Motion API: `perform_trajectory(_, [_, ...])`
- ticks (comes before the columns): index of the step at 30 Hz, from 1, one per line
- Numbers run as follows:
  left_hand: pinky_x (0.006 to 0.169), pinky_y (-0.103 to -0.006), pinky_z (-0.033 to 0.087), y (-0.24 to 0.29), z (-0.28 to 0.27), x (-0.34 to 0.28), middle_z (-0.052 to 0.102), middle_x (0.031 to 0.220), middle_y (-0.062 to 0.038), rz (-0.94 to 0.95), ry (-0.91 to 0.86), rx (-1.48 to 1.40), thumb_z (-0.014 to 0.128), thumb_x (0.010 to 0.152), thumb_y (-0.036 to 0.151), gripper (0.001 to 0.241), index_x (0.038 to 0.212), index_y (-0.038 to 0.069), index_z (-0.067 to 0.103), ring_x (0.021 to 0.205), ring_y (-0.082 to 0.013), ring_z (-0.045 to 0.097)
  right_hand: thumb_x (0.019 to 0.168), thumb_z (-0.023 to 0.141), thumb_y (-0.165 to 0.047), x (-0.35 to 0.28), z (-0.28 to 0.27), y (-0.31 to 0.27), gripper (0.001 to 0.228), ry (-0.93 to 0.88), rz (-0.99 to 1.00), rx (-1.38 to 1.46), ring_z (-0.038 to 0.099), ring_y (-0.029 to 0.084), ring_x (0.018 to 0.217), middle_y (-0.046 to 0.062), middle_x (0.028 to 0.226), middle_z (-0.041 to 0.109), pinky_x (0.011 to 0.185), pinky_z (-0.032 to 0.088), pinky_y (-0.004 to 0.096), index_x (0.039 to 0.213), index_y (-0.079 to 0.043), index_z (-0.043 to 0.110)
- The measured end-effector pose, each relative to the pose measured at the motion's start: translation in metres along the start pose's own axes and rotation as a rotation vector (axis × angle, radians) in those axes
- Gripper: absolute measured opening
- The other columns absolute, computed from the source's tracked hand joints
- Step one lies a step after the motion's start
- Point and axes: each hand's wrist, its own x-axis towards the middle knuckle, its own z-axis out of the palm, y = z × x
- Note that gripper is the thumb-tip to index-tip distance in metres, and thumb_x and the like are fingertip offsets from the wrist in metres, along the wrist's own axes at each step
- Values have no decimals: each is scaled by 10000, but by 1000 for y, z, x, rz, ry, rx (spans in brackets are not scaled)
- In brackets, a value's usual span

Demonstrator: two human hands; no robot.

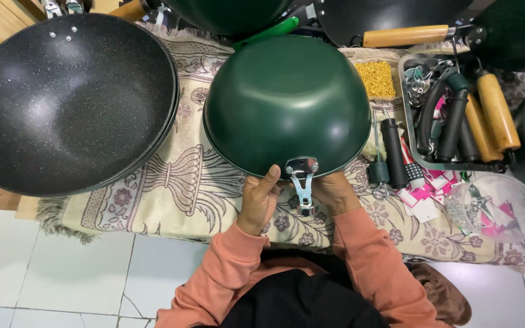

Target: Assembling a handle onto a wok using a screwdriver

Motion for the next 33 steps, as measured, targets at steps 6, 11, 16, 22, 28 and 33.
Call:
perform_trajectory(6, [716, -378, 648, 13, 21, -3, 776, 1000, -199, 6, -11, 8, 611, 1012, 78, 196, 1113, -11, 753, 837, -253, 771, 833, 742, 31, 1, -2, 2, 400, -17, 6, 9, 735, 254, 930, 132, 1056, 754, 915, 604, 472, 1228, -11, 694])
perform_trajectory(11, [741, -381, 643, 26, 38, -5, 771, 1043, -191, -17, -23, -5, 600, 1016, 75, 215, 1167, 0, 733, 871, -256, 766, 832, 736, 35, 2, -3, 2, 417, -22, 0, 20, 734, 257, 931, 134, 1065, 753, 916, 601, 475, 1243, -11, 689])
perform_trajectory(16, [744, -383, 645, 35, 51, -5, 766, 1065, -185, -3, -41, -3, 594, 1025, 83, 233, 1203, 5, 722, 886, -250, 760, 830, 731, 40, 2, -7, 4, 434, -35, 4, 31, 733, 259, 932, 137, 1075, 752, 917, 598, 478, 1259, -10, 683])
perform_trajectory(22, [756, -385, 647, 62, 79, -8, 761, 1086, -193, -7, -54, 5, 589, 1026, 79, 239, 1221, 14, 710, 898, -261, 757, 829, 724, 46, 2, -12, 6, 456, -52, 15, 44, 731, 263, 933, 141, 1087, 752, 918, 594, 482, 1279, -10, 676])
perform_trajectory(28, [753, -383, 647, 60, 78, -8, 760, 1100, -195, -13, -61, 9, 584, 1024, 75, 251, 1235, 10, 704, 912, -262, 759, 827, 718, 52, 1, -15, 9, 479, -70, 16, 58, 729, 266, 935, 145, 1099, 751, 920, 590, 485, 1300, -9, 669])
perform_trajectory(33, [748, -379, 651, 77, 99, -11, 763, 1090, -198, -7, -51, 5, 574, 1027, 67, 235, 1213, 14, 707, 919, -267, 764, 826, 711, 58, -3, -22, 12, 502, -84, 25, 75, 728, 270, 936, 149, 1112, 750, 922, 586, 489, 1320, -8, 662])
